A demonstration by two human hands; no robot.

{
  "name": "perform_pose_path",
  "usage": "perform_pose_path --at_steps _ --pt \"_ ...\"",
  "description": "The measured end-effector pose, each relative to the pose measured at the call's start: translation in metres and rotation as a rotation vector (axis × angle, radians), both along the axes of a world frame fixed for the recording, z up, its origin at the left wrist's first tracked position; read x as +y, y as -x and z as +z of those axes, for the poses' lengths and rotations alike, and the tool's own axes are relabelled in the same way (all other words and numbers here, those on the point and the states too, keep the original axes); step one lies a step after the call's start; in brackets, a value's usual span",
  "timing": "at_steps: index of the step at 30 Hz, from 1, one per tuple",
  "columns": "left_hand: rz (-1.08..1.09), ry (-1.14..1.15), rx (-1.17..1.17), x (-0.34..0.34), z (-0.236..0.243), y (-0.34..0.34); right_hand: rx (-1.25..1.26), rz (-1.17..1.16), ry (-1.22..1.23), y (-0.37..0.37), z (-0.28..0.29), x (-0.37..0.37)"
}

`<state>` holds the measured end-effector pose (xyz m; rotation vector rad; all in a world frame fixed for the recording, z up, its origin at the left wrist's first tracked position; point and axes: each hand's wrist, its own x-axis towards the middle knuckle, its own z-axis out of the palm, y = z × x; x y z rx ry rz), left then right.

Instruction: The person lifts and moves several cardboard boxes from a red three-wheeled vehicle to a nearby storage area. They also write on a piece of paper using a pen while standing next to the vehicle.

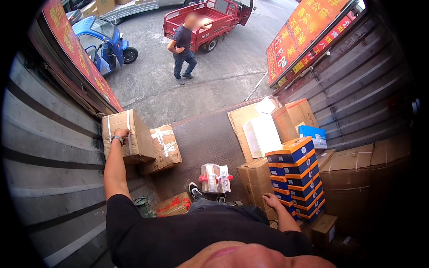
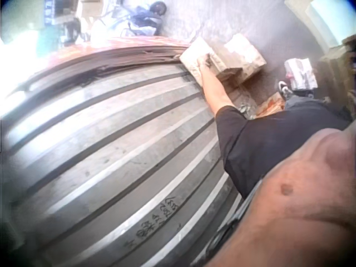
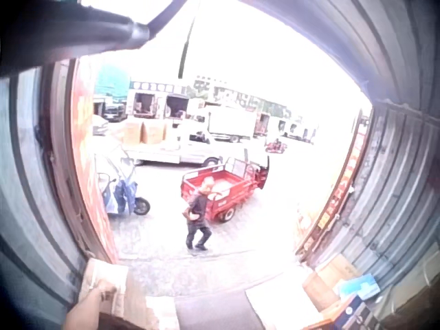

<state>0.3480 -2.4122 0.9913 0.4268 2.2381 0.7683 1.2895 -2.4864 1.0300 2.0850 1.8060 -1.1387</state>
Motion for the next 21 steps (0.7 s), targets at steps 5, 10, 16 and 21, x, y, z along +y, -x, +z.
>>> perform_pose_path --at_steps 5,10,16,21 --pt "0.162 -0.11 -0.303 -0.008 0.073 -0.029 0.02 0.021 0.007 0.01 0.008 0.007" --pt "0.37 -0.207 -0.528 -0.013 0.113 -0.05 0.031 0.057 0.009 0.015 0.004 0.008" --pt "0.444 -0.303 -0.582 -0.029 0.137 -0.059 0.01 0.053 0.089 0.008 0.003 0.018" --pt "0.435 -0.431 -0.584 -0.037 0.162 -0.052 0.032 0.071 0.069 -0.013 -0.006 0.028"
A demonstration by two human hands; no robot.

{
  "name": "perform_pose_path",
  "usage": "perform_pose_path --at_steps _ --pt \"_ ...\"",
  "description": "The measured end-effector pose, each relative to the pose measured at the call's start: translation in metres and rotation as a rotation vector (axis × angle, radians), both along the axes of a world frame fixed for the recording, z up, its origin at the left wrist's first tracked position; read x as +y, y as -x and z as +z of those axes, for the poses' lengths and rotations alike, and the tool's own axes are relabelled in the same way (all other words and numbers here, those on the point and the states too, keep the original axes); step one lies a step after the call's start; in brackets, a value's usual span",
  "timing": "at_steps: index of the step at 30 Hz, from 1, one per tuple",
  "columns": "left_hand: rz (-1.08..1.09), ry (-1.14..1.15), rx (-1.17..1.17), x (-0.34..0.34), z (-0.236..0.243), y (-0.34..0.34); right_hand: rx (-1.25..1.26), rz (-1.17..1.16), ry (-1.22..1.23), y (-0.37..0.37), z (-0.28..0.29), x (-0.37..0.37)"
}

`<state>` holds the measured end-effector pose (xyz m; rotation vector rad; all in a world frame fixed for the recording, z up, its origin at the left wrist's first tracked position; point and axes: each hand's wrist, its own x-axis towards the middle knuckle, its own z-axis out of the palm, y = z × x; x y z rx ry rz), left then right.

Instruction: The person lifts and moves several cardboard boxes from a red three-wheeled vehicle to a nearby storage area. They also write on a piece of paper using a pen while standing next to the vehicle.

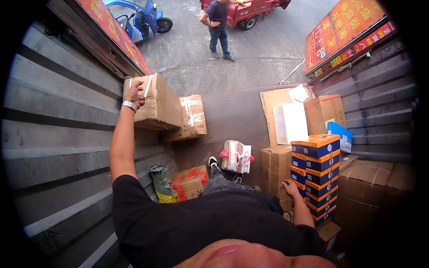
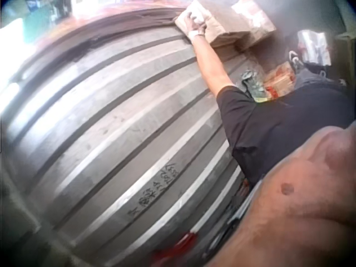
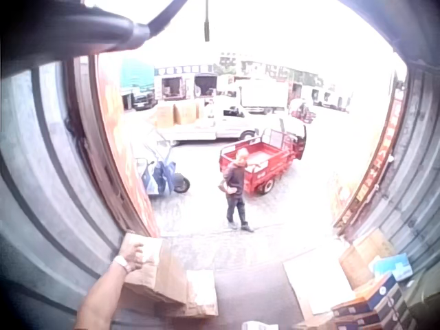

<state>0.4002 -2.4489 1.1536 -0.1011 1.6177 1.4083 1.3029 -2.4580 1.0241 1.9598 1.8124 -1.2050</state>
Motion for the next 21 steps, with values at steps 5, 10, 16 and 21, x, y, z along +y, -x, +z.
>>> perform_pose_path --at_steps 5,10,16,21 --pt "-0.144 -0.031 0.054 -0.004 0.054 0.004 -0.021 0.014 0.022 0.015 0.018 0.012" --pt "-0.095 0.06 0.093 -0.002 0.053 0.0 0.01 0.124 -0.088 0.029 0.005 0.02" --pt "-0.048 0.046 0.104 0.001 0.057 -0.006 0.041 0.066 -0.074 0.029 0.013 0.019" --pt "-0.02 0.079 0.147 0.004 0.053 0.007 0.018 -0.002 -0.022 0.032 0.028 0.016"
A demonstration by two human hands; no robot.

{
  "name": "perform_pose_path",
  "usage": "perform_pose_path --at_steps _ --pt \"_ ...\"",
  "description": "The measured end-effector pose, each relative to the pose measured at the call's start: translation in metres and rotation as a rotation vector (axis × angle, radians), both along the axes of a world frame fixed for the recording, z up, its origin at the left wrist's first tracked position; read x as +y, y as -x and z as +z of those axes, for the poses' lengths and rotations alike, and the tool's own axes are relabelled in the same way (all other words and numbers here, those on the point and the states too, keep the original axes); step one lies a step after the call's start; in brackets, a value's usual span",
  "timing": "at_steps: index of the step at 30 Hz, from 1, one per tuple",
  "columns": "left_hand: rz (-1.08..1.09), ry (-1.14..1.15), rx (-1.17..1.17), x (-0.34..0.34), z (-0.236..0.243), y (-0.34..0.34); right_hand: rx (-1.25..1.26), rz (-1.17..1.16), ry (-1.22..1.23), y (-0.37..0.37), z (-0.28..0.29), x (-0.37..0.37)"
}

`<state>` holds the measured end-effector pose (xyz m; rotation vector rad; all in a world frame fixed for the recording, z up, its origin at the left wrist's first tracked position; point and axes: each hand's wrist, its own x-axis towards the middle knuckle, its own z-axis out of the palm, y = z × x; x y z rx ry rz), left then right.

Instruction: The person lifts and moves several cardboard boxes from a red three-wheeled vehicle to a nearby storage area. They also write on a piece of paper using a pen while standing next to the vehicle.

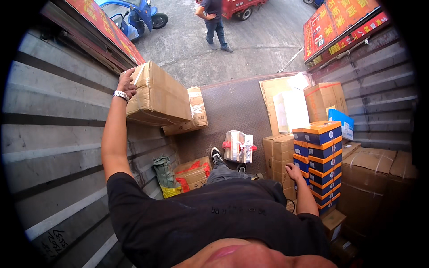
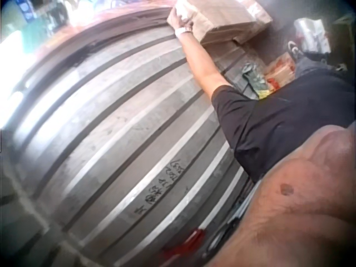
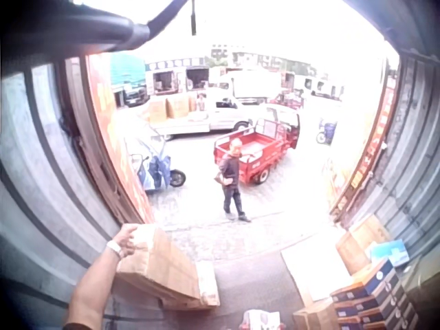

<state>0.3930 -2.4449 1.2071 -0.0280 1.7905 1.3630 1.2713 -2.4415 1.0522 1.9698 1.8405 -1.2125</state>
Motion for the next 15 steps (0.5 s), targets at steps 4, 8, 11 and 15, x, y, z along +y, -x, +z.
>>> perform_pose_path --at_steps 4,8,11,15 --pt "-0.075 0.022 0.025 0.008 -0.02 0.002 -0.009 -0.021 -0.028 -0.012 -0.012 -0.014" --pt "-0.208 0.06 0.058 0.019 -0.1 -0.025 -0.049 -0.039 -0.015 -0.027 -0.023 -0.022" --pt "-0.38 0.215 0.395 0.008 -0.188 -0.028 -0.041 -0.036 -0.032 -0.02 -0.004 -0.022" --pt "-0.225 0.196 0.793 -0.011 -0.228 -0.038 -0.091 -0.005 -0.084 -0.034 0.006 -0.027"
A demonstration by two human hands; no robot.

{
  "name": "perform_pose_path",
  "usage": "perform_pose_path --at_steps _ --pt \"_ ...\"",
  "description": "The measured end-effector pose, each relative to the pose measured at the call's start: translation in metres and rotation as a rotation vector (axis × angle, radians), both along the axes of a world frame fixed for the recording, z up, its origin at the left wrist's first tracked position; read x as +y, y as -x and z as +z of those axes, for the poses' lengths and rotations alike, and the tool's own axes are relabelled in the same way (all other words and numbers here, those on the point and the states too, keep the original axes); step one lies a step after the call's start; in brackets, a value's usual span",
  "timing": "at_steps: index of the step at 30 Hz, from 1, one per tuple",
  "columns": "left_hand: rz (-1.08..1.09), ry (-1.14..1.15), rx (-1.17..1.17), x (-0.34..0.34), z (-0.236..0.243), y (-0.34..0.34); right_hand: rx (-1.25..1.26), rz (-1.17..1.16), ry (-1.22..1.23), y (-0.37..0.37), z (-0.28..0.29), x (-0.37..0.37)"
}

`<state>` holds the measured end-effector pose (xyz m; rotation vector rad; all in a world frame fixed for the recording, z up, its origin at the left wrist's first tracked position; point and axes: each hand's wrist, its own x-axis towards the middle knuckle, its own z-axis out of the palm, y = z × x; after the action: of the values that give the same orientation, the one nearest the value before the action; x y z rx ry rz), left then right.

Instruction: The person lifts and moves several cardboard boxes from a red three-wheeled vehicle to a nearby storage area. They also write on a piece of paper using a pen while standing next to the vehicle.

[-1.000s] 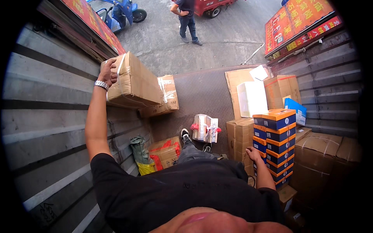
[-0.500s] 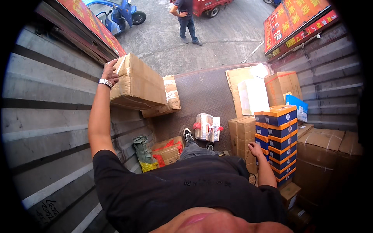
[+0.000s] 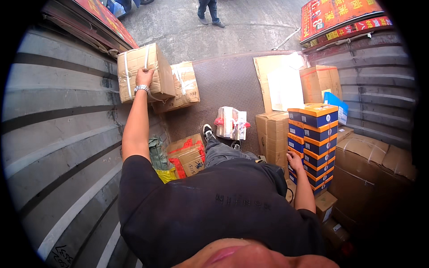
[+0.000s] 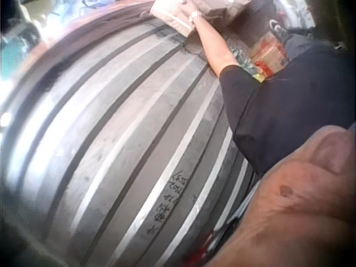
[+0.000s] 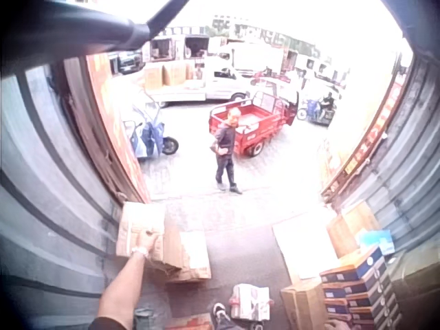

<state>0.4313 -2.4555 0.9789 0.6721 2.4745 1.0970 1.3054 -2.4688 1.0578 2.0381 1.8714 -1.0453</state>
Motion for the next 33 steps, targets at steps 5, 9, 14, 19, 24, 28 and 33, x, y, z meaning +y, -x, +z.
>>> perform_pose_path --at_steps 5,9,14,19,24,28,33 --pt "-0.033 -0.221 0.311 -0.04 0.065 -0.125 -0.025 -0.067 0.095 -0.013 -0.011 -0.023" --pt "-0.55 0.07 -0.204 -0.12 -0.052 -0.24 -0.037 0.044 0.141 -0.006 -0.02 -0.012" --pt "-1.551 1.137 -0.228 -0.283 -0.144 -0.36 -0.006 0.161 0.114 0.06 -0.001 0.045" --pt "-0.682 0.492 -1.046 -0.339 -0.103 -0.396 0.061 0.244 0.113 0.068 -0.014 0.082" --pt "-0.062 0.509 -0.553 -0.398 -0.181 -0.358 0.01 0.5 0.169 0.1 -0.021 0.149" --pt "0.818 0.06 -0.65 -0.403 -0.184 -0.371 0.11 0.639 0.211 0.118 -0.065 0.207" --pt "0.503 0.163 -0.789 -0.324 -0.11 -0.532 0.284 0.608 0.414 0.124 -0.126 0.27"
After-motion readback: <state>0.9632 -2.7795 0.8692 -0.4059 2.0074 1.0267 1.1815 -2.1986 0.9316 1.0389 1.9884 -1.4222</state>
